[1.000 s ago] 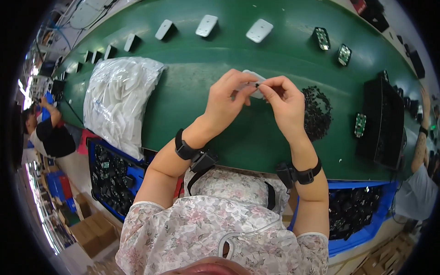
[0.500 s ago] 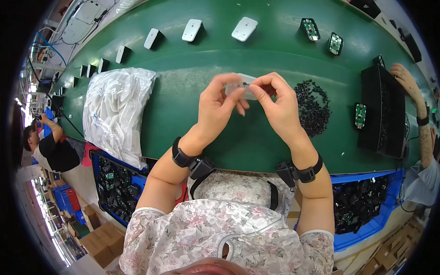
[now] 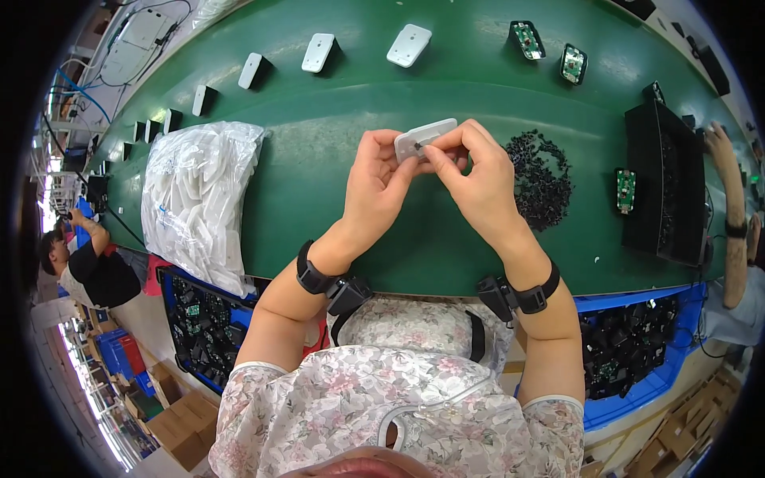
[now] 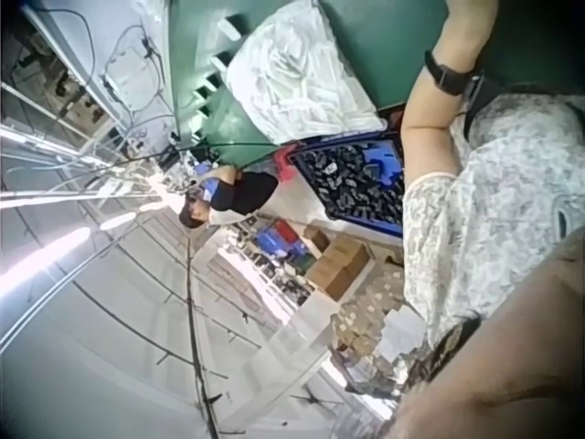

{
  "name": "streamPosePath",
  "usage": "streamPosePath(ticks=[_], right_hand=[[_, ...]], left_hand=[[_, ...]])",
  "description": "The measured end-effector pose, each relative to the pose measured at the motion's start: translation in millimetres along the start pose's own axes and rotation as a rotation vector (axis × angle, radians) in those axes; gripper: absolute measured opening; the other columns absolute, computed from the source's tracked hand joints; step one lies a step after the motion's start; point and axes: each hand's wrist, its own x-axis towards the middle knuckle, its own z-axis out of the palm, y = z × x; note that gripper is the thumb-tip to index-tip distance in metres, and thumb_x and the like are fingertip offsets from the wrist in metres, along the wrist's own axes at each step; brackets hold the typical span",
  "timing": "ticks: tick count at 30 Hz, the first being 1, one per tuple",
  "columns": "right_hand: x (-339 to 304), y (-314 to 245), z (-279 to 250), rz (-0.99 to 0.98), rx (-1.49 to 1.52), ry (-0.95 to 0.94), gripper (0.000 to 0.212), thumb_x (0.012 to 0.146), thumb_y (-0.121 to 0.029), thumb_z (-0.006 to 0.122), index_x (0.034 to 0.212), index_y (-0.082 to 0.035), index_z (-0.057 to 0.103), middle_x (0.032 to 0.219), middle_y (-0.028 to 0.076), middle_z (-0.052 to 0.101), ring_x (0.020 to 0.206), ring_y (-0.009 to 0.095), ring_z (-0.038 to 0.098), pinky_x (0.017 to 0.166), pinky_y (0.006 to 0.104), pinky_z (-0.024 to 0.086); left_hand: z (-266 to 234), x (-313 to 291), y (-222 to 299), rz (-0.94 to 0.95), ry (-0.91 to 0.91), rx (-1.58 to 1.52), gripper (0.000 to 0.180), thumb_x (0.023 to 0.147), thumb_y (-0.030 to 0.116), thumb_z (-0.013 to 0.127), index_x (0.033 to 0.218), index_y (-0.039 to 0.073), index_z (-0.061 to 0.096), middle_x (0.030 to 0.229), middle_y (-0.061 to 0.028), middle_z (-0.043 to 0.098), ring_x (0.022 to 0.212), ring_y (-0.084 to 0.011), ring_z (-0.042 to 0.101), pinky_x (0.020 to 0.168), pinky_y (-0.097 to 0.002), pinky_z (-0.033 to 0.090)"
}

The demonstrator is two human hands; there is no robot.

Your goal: The person picks up a white plastic plate and a black component, fits the component into the plate, and places the assembly on the table. They then fit a black housing over the assembly and place the completed unit onto the conveyor belt.

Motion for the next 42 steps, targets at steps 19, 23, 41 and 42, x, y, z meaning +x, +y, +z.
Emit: streamPosePath(ticks=[19,23,41,42], right_hand=[[9,-2,-13,-0.122,-0.121,0.104,0.025,0.078,-0.011,0.07,0.099,-0.004,0.059,0.094,-0.001,0.05,0.069,0.008,0.041,0.059,0.019,0.035],[8,7,-10,-0.122,-0.067,-0.062,0.025,0.078,-0.01,0.07,0.099,-0.005,0.057,0.089,-0.002,0.05,0.07,0.007,0.041,0.061,0.0197,0.035],[8,-1,-19,0.176,-0.063,-0.362,0.02,0.082,-0.013,0.069,0.088,-0.002,0.052,0.079,-0.002,0.052,0.068,0.003,0.047,0.059,0.0192,0.041],[9,-4,-18,0.16,-0.093,-0.339,0.021,0.082,-0.013,0.069,0.088,-0.003,0.052,0.079,-0.001,0.053,0.068,0.003,0.048,0.058,0.0192,0.041]], left_hand=[[-8,7,7,-0.052,0.001,-0.235,0.012,0.092,0.002,0.049,0.094,-0.003,0.038,0.093,-0.0178,0.059,0.08,-0.0229,0.066,0.072,-0.0305,0.057],[-7,6,7,-0.081,-0.036,-0.205,0.012,0.092,0.001,0.049,0.094,-0.002,0.037,0.093,-0.018,0.058,0.08,-0.0228,0.066,0.071,-0.0305,0.058],[-17,3,11,-0.247,-0.133,-0.089,0.015,0.09,0.004,0.053,0.097,-0.004,0.043,0.092,-0.0158,0.061,0.074,-0.0226,0.068,0.061,-0.0274,0.056],[-18,4,12,-0.247,-0.134,-0.093,0.015,0.09,0.004,0.053,0.097,-0.004,0.043,0.092,-0.0158,0.061,0.074,-0.0226,0.068,0.061,-0.0274,0.056]])
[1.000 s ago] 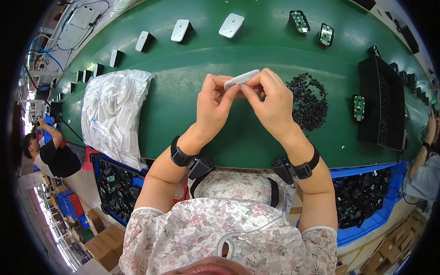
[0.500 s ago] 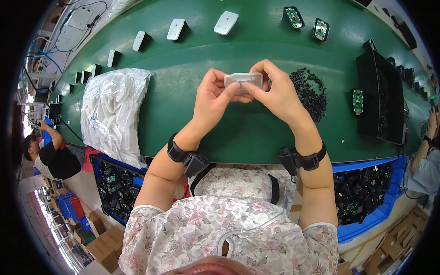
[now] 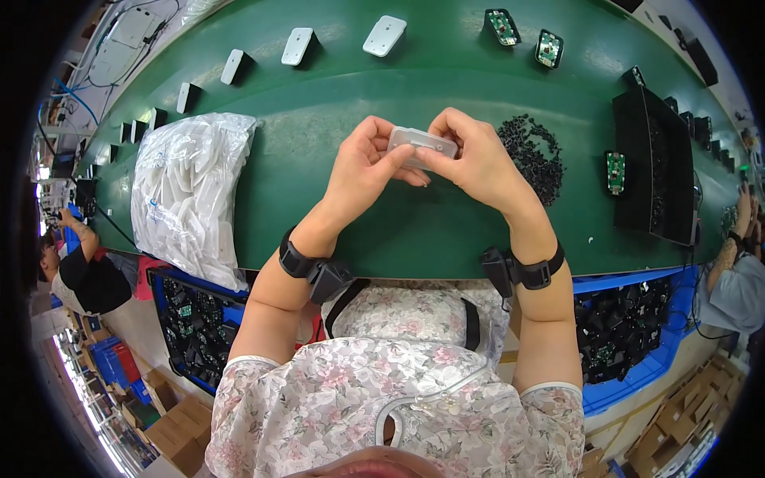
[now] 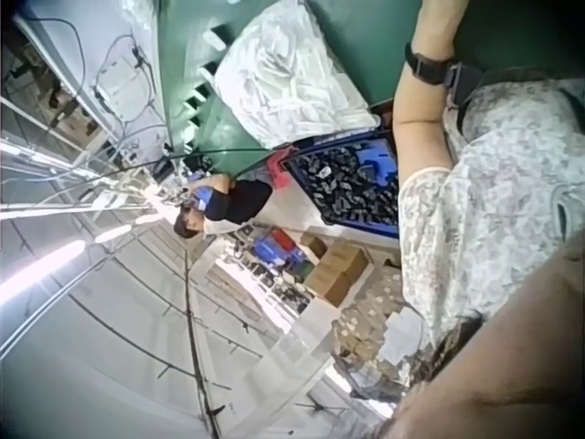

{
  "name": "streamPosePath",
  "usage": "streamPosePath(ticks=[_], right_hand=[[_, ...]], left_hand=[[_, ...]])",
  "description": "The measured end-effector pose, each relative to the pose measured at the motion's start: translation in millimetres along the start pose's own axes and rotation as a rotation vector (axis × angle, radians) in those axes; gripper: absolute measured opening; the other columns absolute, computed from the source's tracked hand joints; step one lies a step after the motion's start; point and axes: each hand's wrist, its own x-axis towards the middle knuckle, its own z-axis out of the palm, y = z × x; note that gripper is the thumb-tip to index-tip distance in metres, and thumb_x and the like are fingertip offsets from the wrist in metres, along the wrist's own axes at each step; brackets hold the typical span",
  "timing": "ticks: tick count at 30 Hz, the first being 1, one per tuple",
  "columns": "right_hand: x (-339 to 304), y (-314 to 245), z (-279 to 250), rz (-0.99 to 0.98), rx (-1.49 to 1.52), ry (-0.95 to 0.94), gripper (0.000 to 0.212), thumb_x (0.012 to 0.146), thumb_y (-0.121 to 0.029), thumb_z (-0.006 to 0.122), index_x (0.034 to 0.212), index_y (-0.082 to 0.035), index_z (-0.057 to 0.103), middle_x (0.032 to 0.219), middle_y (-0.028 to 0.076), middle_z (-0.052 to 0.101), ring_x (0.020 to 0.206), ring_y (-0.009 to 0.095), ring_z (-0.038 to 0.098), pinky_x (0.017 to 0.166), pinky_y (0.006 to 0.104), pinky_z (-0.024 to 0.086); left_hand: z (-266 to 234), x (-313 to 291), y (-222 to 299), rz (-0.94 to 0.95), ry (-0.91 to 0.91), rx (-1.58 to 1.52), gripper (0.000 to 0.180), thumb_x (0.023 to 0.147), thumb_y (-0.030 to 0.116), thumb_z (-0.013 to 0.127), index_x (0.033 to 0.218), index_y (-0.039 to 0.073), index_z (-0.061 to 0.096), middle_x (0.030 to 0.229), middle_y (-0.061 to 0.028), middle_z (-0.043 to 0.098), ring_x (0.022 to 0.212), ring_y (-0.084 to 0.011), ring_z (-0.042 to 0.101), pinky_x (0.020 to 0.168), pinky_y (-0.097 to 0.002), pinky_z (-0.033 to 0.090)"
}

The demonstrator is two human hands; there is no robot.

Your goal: The person picks up a white plastic plate and a black component, fits the component into the plate, and places the assembly on the table. They then fit a black housing over the assembly and place the completed unit onto the conveyor belt.

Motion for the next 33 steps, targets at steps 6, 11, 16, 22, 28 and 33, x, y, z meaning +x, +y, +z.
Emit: streamPosePath(ticks=[6,11,16,22,28,33], right_hand=[[19,-11,-5,0.091,0.185,-0.001,0.022,0.083,-0.016,0.067,0.096,-0.003,0.054,0.078,-0.001,0.054,0.067,0.004,0.05,0.056,0.0191,0.041],[99,28,-63,-0.214,-0.688,0.626,0.047,0.084,-0.042,0.063,0.114,-0.007,0.057,0.102,0.006,0.055,0.085,0.017,0.056,0.072,0.0281,0.045],[163,52,-109,0.094,-1.153,0.694,0.064,0.08,-0.059,0.057,0.121,-0.01,0.054,0.114,0.014,0.056,0.102,0.032,0.057,0.082,0.0398,0.047],[159,50,-111,0.203,-0.872,0.479,0.053,0.082,-0.038,0.062,0.123,-0.007,0.051,0.107,0.013,0.061,0.095,0.029,0.062,0.083,0.0383,0.048],[75,14,-64,0.073,-0.226,0.167,0.041,0.08,-0.015,0.066,0.118,-0.008,0.054,0.109,0.006,0.059,0.103,0.018,0.056,0.09,0.0325,0.043],[43,16,-53,-0.15,-0.741,0.248,0.04,0.077,-0.007,0.065,0.116,-0.004,0.056,0.109,0.01,0.06,0.1,0.024,0.058,0.089,0.0314,0.044]], left_hand=[[-20,10,7,-0.001,0.03,-0.188,0.018,0.096,0.007,0.042,0.108,-0.006,0.042,0.092,-0.018,0.062,0.07,-0.0207,0.066,0.061,-0.0275,0.056],[-51,24,-3,0.004,0.238,0.139,0.016,0.095,0.008,0.045,0.106,-0.003,0.045,0.083,-0.016,0.062,0.054,-0.015,0.059,0.047,-0.0272,0.046],[-52,34,-21,0.306,0.375,0.713,0.008,0.09,0.01,0.054,0.091,0.004,0.058,0.079,-0.0104,0.06,0.064,-0.025,0.059,0.057,-0.0355,0.046],[-38,19,-13,0.316,0.399,0.969,0.028,0.081,0.021,0.067,0.098,0.003,0.055,0.092,-0.0114,0.054,0.081,-0.0306,0.056,0.066,-0.0381,0.048],[-28,4,-6,0.396,0.199,1.234,0.05,0.067,0.013,0.075,0.108,0.0,0.048,0.1,-0.0121,0.052,0.095,-0.0302,0.05,0.078,-0.0375,0.044],[-29,12,-15,0.557,0.068,1.162,0.052,0.066,0.003,0.072,0.113,0.001,0.048,0.105,-0.0116,0.053,0.1,-0.0295,0.05,0.084,-0.0376,0.041]])
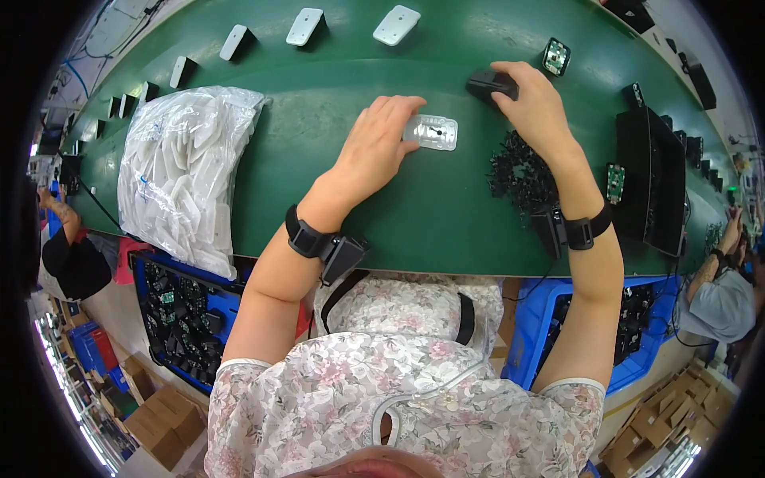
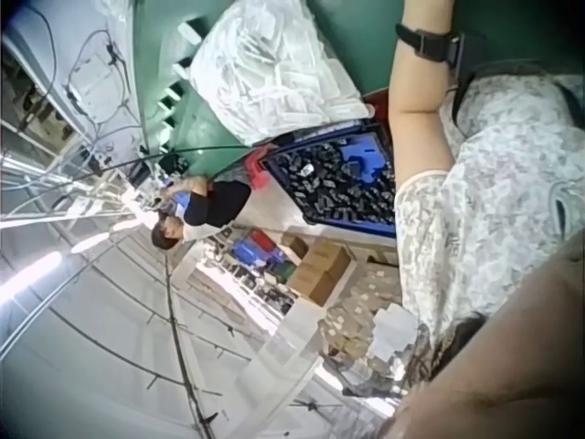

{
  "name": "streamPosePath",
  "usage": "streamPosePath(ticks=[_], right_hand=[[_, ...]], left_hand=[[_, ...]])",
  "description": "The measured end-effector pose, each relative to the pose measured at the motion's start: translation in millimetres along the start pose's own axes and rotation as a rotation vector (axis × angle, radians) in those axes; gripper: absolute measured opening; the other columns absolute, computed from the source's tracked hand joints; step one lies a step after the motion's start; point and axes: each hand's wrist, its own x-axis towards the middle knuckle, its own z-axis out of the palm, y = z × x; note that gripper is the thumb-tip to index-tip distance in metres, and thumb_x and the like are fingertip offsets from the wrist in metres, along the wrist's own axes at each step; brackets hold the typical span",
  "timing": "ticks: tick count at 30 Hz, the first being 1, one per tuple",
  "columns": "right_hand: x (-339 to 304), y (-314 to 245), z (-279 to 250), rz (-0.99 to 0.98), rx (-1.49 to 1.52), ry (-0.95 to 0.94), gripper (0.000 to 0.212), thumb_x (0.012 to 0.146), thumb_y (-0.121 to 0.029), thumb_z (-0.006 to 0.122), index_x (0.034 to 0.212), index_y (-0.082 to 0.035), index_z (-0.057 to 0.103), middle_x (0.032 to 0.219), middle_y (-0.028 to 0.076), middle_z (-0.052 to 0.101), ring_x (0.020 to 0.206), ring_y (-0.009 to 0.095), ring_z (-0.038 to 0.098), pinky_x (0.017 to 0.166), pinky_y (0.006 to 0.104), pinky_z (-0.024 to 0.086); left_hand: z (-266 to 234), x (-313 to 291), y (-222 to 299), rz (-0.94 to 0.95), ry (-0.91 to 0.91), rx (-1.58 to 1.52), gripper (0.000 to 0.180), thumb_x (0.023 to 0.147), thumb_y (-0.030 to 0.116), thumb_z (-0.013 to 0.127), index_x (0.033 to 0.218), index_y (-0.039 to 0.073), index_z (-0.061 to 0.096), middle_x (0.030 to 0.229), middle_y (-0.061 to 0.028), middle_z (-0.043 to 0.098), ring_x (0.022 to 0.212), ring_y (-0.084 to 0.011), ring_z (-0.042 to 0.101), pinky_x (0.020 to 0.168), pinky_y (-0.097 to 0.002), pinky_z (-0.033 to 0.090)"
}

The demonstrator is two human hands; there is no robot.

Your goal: The person picks up a white plastic plate and a black component, fits the component into the plate, and places the assembly on the table. They then fit a black housing over the assembly and place the completed unit onto the conveyor belt.

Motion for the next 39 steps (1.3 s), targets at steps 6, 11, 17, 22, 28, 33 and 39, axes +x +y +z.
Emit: streamPosePath(ticks=[6,11,17,22,28,33,39], right_hand=[[-25,-38,11,-0.148,0.283,0.049,0.038,0.074,-0.001,0.067,0.111,-0.003,0.059,0.11,0.011,0.062,0.103,0.024,0.058,0.091,0.0324,0.044],[-32,-50,21,-0.252,0.299,0.013,0.037,0.075,-0.001,0.066,0.111,-0.004,0.06,0.112,0.01,0.062,0.105,0.026,0.057,0.092,0.0348,0.045],[-35,-50,22,-0.256,0.28,-0.027,0.039,0.073,0.0,0.067,0.111,-0.005,0.06,0.113,0.01,0.061,0.105,0.027,0.057,0.091,0.035,0.045],[-36,-49,33,-0.237,0.321,-0.061,0.039,0.074,-0.001,0.067,0.111,-0.005,0.06,0.114,0.01,0.061,0.105,0.027,0.057,0.091,0.0349,0.046],[-41,-47,38,-0.296,0.277,-0.004,0.037,0.075,0.0,0.066,0.111,-0.005,0.06,0.114,0.01,0.061,0.105,0.027,0.057,0.09,0.0344,0.047],[-45,-52,43,-0.357,0.136,0.082,0.038,0.075,0.002,0.064,0.111,-0.006,0.06,0.114,0.011,0.06,0.104,0.027,0.057,0.087,0.0342,0.048],[-5,-33,22,-0.12,0.457,-0.305,0.033,0.078,-0.001,0.063,0.11,-0.001,0.059,0.107,0.013,0.063,0.092,0.025,0.061,0.081,0.031,0.049]], left_hand=[[-10,1,-9,-0.091,0.068,-0.303,0.053,0.077,-0.008,0.058,0.127,0.006,0.047,0.114,-0.0149,0.057,0.104,-0.0322,0.055,0.09,-0.0378,0.045],[-20,-2,-6,-0.054,0.006,-0.305,0.046,0.083,-0.01,0.045,0.125,0.008,0.053,0.127,-0.0133,0.053,0.118,-0.0303,0.05,0.094,-0.036,0.044],[-18,-6,-8,-0.041,-0.051,-0.24,0.046,0.077,-0.009,0.046,0.119,0.006,0.057,0.123,-0.0129,0.057,0.118,-0.0297,0.05,0.099,-0.0381,0.042],[-21,-11,-10,-0.023,-0.106,-0.09,0.048,0.079,-0.009,0.044,0.123,0.008,0.055,0.125,-0.0102,0.055,0.12,-0.028,0.049,0.101,-0.039,0.039],[-15,-15,-6,0.003,-0.113,0.048,0.05,0.079,-0.008,0.044,0.126,0.008,0.053,0.13,-0.0089,0.052,0.12,-0.0265,0.049,0.102,-0.0419,0.038],[-14,-17,-1,0.075,-0.108,0.169,0.047,0.078,0.0,0.054,0.126,0.005,0.052,0.13,-0.011,0.052,0.119,-0.0256,0.051,0.1,-0.0407,0.039],[5,2,12,0.038,-0.104,0.362,0.057,0.069,0.019,0.071,0.119,-0.001,0.052,0.118,-0.0139,0.057,0.107,-0.0274,0.055,0.086,-0.0386,0.046]])
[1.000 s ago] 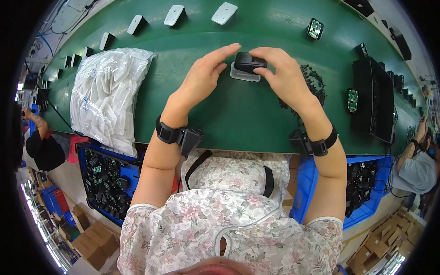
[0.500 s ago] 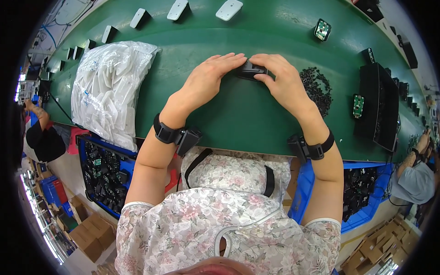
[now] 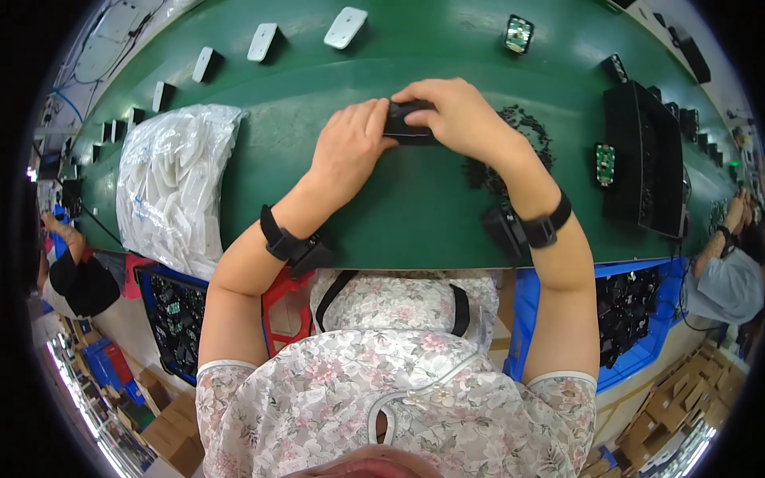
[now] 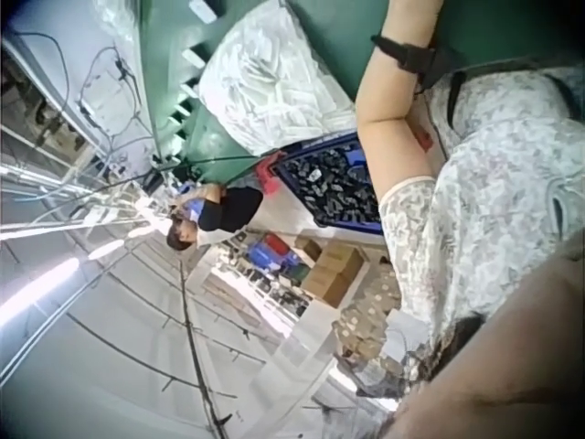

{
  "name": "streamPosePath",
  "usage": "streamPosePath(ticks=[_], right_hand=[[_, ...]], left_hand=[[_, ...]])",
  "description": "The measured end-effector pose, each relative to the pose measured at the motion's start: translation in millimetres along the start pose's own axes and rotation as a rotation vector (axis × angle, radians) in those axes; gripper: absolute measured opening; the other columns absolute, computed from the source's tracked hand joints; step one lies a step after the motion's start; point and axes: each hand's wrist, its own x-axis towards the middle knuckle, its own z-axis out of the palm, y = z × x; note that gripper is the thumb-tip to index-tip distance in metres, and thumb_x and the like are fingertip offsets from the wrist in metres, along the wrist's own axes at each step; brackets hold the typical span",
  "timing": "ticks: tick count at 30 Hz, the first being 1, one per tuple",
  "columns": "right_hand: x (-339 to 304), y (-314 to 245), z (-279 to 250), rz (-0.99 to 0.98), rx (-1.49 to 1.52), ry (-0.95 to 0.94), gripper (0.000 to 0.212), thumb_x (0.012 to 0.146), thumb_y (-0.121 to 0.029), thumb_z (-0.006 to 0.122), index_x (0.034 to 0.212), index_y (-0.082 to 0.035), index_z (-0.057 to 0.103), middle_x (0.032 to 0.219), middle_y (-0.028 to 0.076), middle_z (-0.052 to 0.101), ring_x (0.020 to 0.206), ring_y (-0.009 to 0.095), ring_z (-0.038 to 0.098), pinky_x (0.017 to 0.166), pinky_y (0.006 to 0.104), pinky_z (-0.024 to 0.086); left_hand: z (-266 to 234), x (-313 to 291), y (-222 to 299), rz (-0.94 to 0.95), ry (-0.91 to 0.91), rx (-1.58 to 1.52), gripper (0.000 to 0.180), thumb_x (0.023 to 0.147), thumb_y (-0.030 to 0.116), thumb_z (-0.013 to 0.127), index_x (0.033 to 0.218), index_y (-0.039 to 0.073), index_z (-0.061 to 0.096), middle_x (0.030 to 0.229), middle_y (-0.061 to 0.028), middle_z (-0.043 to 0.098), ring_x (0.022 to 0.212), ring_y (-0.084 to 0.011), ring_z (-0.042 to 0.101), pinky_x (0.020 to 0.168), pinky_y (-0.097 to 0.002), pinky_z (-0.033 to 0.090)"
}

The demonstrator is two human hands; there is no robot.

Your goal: The person picks up a white plastic plate and a black component, fits the component into the plate, and places the assembly on the table. They then fit a black housing over the assembly and place the completed unit onto the conveyor belt.

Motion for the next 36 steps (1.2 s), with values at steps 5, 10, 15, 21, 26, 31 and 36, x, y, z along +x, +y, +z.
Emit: streamPosePath(ticks=[5,10,15,21,26,31,36], right_hand=[[-4,17,-19,-0.121,-0.107,0.316,0.029,0.083,-0.012,0.064,0.11,-0.002,0.06,0.102,0.009,0.062,0.084,0.018,0.06,0.076,0.0286,0.048],[-65,3,-43,0.243,-0.289,0.302,0.036,0.073,-0.016,0.072,0.105,-0.004,0.06,0.094,0.008,0.059,0.079,0.019,0.057,0.07,0.0305,0.047],[-95,-4,-10,0.076,-0.429,0.227,0.037,0.066,-0.014,0.075,0.098,-0.004,0.059,0.093,0.009,0.054,0.09,0.029,0.053,0.08,0.0341,0.045],[-93,8,2,0.039,-0.295,0.351,0.017,0.07,-0.004,0.07,0.084,0.0,0.059,0.086,0.009,0.053,0.083,0.028,0.053,0.074,0.035,0.044],[-89,-1,0,0.002,-0.367,0.383,0.011,0.075,-0.006,0.066,0.081,-0.002,0.058,0.087,0.01,0.054,0.085,0.028,0.055,0.073,0.0333,0.045],[-94,3,-1,0.045,-0.252,0.431,0.009,0.079,0.004,0.058,0.085,0.0,0.053,0.086,0.008,0.05,0.07,0.018,0.052,0.063,0.0252,0.044],[-93,8,-4,0.132,-0.208,0.477,0.005,0.083,0.0,0.056,0.088,-0.001,0.054,0.079,0.005,0.052,0.067,0.012,0.048,0.061,0.0238,0.04]], left_hand=[[11,52,-23,-0.177,0.066,-0.363,0.035,0.078,0.02,0.067,0.104,-0.001,0.06,0.09,-0.0146,0.065,0.085,-0.0277,0.062,0.071,-0.0369,0.05],[36,125,-39,-0.516,-0.108,-0.978,0.028,0.089,0.02,0.058,0.101,-0.005,0.06,0.077,-0.0139,0.067,0.061,-0.017,0.065,0.054,-0.0299,0.051],[53,158,-58,-0.694,-0.203,-1.082,0.036,0.092,0.025,0.054,0.09,-0.011,0.059,0.071,-0.012,0.067,0.051,-0.0153,0.062,0.047,-0.0294,0.049],[42,165,-59,-0.693,-0.37,-0.733,0.039,0.088,0.029,0.058,0.088,-0.009,0.058,0.066,-0.0091,0.068,0.05,-0.0153,0.063,0.052,-0.0271,0.051],[37,136,-41,-0.552,0.038,-0.217,0.051,0.085,0.04,0.059,0.101,-0.007,0.048,0.079,-0.0193,0.066,0.071,-0.0348,0.065,0.065,-0.0431,0.051],[-34,56,-8,-0.272,-0.035,-0.163,0.038,0.082,0.038,0.062,0.093,0.003,0.05,0.084,-0.0166,0.063,0.076,-0.0311,0.064,0.062,-0.0395,0.051],[-82,-59,-34,-0.271,0.211,0.068,0.024,0.082,0.031,0.063,0.084,0.008,0.054,0.077,-0.0089,0.058,0.069,-0.0284,0.061,0.054,-0.0374,0.049]])
